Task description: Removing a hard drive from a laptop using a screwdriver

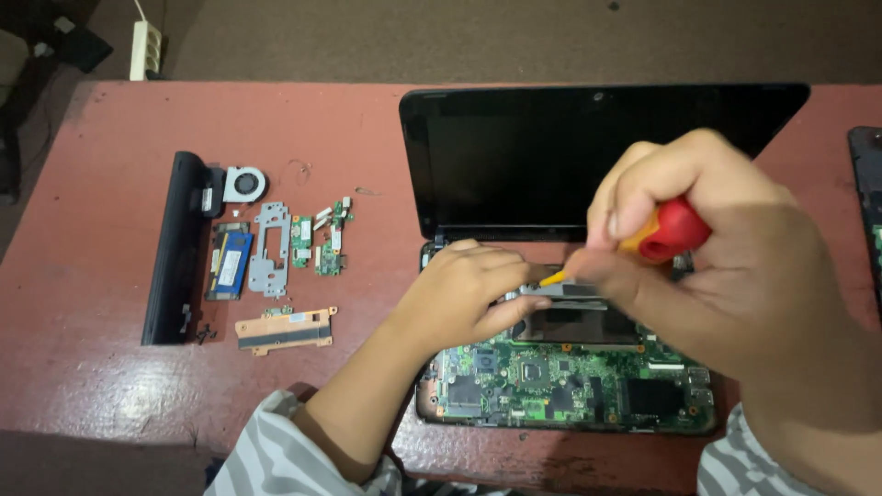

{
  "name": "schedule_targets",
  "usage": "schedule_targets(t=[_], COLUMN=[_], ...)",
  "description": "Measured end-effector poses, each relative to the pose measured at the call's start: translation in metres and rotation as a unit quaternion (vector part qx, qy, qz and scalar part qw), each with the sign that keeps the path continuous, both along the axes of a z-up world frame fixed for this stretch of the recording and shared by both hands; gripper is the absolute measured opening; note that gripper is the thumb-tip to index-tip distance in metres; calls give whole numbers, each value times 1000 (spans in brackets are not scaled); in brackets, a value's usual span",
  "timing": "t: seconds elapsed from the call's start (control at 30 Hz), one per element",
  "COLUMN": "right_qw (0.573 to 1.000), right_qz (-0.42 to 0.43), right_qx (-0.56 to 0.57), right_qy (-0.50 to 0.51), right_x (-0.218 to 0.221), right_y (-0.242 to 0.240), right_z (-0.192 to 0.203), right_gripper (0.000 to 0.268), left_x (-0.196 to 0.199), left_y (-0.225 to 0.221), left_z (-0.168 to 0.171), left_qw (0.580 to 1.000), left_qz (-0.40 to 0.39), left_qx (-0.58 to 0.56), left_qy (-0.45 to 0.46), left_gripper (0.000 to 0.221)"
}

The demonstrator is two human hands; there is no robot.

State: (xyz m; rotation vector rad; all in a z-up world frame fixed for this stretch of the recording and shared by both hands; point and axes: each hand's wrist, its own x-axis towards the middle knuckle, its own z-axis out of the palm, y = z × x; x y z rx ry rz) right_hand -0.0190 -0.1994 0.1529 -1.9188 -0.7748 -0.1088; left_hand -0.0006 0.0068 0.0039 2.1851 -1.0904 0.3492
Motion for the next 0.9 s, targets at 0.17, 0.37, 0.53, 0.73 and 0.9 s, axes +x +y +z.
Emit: schedule_targets(t=[0.17, 0.37, 0.53, 0.73, 0.9], right_qw=[996, 998, 999, 996, 992], right_qz=[-9, 20, -9, -3, -33], right_qx=[-10, -18, -48, -64, -67], right_qy=[-83, -57, 3, -66, -104], right_x=[6, 10, -1, 4, -2], right_y=[3, -13, -5, 1, 5], right_z=[-4, -10, 15, 3, -2], right_gripper=[25, 44, 34, 19, 28], left_x=[0, 0, 0, -2, -2], left_y=[1, 1, 1, 3, 4], left_z=[-3, 1, 6, 6, -1], left_qw=[1000, 1000, 1000, 1000, 999], left_qz=[5, 3, 3, 5, 10], left_qx=[-2, -5, -16, -10, 12], left_qy=[5, -13, -13, 7, 36], left_gripper=[31, 27, 25, 29, 33])
